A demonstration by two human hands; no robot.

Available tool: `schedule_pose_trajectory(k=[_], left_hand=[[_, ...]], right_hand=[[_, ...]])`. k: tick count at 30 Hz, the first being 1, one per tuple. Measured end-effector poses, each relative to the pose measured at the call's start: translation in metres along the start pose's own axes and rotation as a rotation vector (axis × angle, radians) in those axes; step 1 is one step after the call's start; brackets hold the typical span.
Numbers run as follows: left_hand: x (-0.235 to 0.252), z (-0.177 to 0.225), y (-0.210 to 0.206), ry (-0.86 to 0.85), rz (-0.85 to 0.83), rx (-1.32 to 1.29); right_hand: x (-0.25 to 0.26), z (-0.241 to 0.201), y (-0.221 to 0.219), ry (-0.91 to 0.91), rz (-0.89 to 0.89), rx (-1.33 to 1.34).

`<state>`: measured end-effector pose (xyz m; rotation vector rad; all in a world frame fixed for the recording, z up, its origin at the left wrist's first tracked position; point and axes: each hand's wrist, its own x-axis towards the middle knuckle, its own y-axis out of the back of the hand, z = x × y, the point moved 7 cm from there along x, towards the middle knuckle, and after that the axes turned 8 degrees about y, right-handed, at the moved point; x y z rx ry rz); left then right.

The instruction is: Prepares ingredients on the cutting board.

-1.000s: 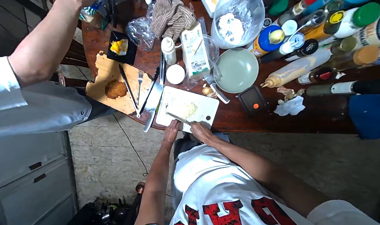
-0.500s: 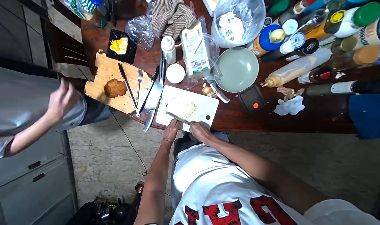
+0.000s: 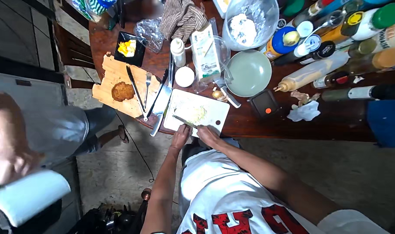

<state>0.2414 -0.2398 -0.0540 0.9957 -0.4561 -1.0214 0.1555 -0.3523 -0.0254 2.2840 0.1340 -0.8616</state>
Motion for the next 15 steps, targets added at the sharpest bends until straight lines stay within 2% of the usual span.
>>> schedule_pose_trajectory(k=[7, 15], left_hand=[[0.0, 0.001, -0.005, 0.038, -0.01, 0.024], [-0.002, 0.002, -0.007, -0.021, 0.076, 0.108]], right_hand=[[-0.001, 0.0, 0.003, 0.001, -0.021, 0.004], [-0.028, -0.007, 0.014, -0.003, -0.038, -0.041]])
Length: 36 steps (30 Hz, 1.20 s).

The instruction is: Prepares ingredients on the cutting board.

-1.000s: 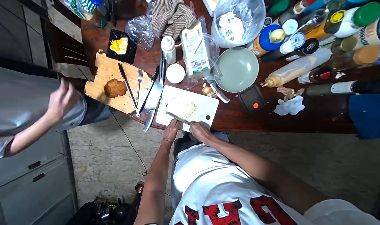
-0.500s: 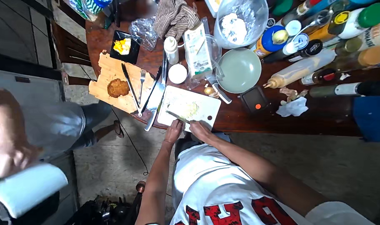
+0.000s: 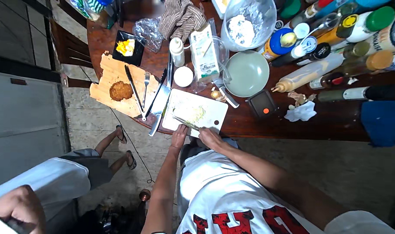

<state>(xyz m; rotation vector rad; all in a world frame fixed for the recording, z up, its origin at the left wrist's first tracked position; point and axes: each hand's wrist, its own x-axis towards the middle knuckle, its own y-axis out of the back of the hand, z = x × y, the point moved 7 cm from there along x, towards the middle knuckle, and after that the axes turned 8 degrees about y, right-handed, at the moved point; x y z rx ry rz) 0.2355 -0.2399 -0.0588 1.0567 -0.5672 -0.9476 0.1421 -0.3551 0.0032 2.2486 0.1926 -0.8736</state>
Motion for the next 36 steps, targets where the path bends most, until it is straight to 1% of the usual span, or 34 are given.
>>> schedule_pose_trajectory(k=[4, 6, 8, 11, 16, 20, 23, 29, 32, 36], left_hand=[[-0.003, -0.001, -0.002, 0.033, -0.021, -0.007], [-0.002, -0.002, -0.003, 0.041, -0.036, -0.018], [-0.001, -0.002, -0.002, 0.035, -0.033, -0.021], [-0.001, -0.002, -0.001, 0.023, -0.019, -0.018], [0.0, -0.002, -0.001, 0.019, -0.015, -0.027], [-0.001, -0.004, -0.002, 0.031, -0.024, -0.047], [-0.001, -0.005, -0.003, 0.062, -0.052, -0.077], [-0.001, -0.005, 0.0, 0.042, 0.002, -0.069], [-0.002, -0.006, -0.002, 0.059, 0.001, -0.083], [-0.002, -0.008, -0.002, 0.054, -0.006, -0.08]], right_hand=[[0.011, 0.005, -0.012, 0.004, -0.024, -0.01], [0.018, 0.005, -0.014, 0.01, -0.006, -0.017], [0.015, 0.002, -0.01, 0.013, 0.012, -0.002], [0.005, 0.001, -0.007, 0.002, -0.015, -0.001], [0.021, 0.0, -0.011, 0.014, 0.003, -0.002], [0.013, -0.004, -0.009, 0.012, -0.008, 0.008], [0.024, 0.0, -0.014, 0.007, -0.004, 0.005], [0.016, -0.004, -0.009, 0.019, -0.003, 0.003], [0.027, -0.004, -0.012, 0.021, -0.008, 0.004], [0.023, -0.009, -0.008, 0.039, 0.005, 0.007]])
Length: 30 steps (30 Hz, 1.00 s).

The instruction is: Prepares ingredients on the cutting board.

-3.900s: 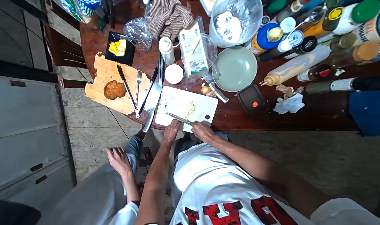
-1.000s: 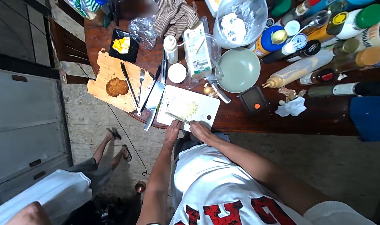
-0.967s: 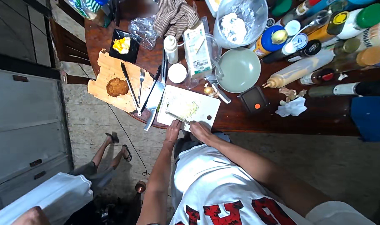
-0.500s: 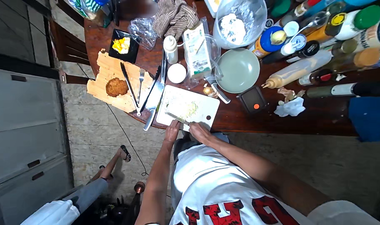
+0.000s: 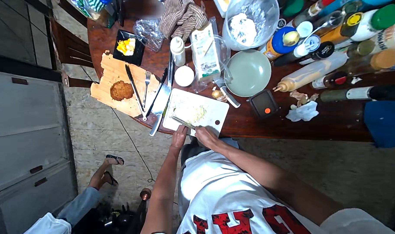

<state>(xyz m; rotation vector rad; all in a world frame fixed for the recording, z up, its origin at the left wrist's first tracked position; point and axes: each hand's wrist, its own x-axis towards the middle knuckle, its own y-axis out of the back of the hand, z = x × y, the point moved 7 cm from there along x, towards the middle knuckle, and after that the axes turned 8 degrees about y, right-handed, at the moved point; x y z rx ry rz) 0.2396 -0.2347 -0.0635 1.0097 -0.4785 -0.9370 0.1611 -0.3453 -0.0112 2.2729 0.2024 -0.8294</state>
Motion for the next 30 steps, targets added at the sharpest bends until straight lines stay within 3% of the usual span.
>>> schedule_pose_trajectory(k=[11, 30], left_hand=[[-0.004, 0.001, -0.001, 0.078, -0.005, -0.019], [-0.002, 0.001, 0.001, 0.056, -0.021, -0.039]], right_hand=[[0.004, 0.018, 0.002, -0.03, 0.032, 0.038], [0.008, 0.0, -0.006, -0.015, 0.016, 0.009]])
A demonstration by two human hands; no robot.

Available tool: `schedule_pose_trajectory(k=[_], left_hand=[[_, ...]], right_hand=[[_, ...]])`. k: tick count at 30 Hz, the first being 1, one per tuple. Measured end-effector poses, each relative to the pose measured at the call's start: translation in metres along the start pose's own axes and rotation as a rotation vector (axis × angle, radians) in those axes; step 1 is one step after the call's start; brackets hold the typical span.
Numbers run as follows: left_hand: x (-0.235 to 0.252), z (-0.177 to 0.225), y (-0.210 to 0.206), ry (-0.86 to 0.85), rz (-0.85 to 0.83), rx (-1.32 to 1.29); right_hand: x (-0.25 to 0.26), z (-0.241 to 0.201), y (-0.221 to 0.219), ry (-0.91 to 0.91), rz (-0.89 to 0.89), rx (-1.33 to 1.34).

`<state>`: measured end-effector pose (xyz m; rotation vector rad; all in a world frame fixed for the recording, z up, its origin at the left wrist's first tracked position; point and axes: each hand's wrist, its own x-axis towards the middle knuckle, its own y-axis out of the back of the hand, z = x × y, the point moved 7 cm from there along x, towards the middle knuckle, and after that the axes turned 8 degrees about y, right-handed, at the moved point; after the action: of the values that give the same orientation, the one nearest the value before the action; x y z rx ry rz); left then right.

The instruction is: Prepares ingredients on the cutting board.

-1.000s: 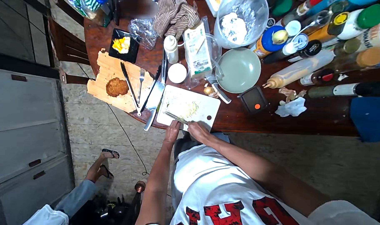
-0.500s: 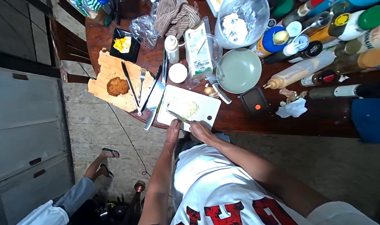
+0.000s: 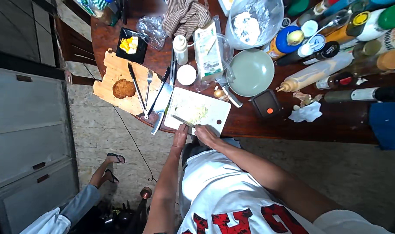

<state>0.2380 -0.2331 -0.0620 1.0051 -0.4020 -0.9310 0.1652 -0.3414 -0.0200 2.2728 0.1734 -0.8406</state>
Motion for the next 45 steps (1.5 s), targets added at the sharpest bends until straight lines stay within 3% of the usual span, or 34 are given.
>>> schedule_pose_trajectory(k=[9, 27, 36, 45], left_hand=[[-0.002, 0.001, 0.002, -0.021, 0.068, 0.039], [-0.006, -0.001, -0.001, 0.017, 0.02, 0.001], [-0.012, -0.001, -0.003, 0.145, 0.026, -0.004], [-0.009, -0.001, 0.001, 0.145, 0.02, -0.054]], right_hand=[[0.0, -0.005, 0.005, -0.007, 0.001, 0.016], [0.007, -0.003, -0.001, 0.012, -0.007, 0.039], [0.008, 0.009, 0.007, -0.011, 0.026, 0.069], [0.001, -0.005, 0.0, 0.007, -0.016, 0.058]])
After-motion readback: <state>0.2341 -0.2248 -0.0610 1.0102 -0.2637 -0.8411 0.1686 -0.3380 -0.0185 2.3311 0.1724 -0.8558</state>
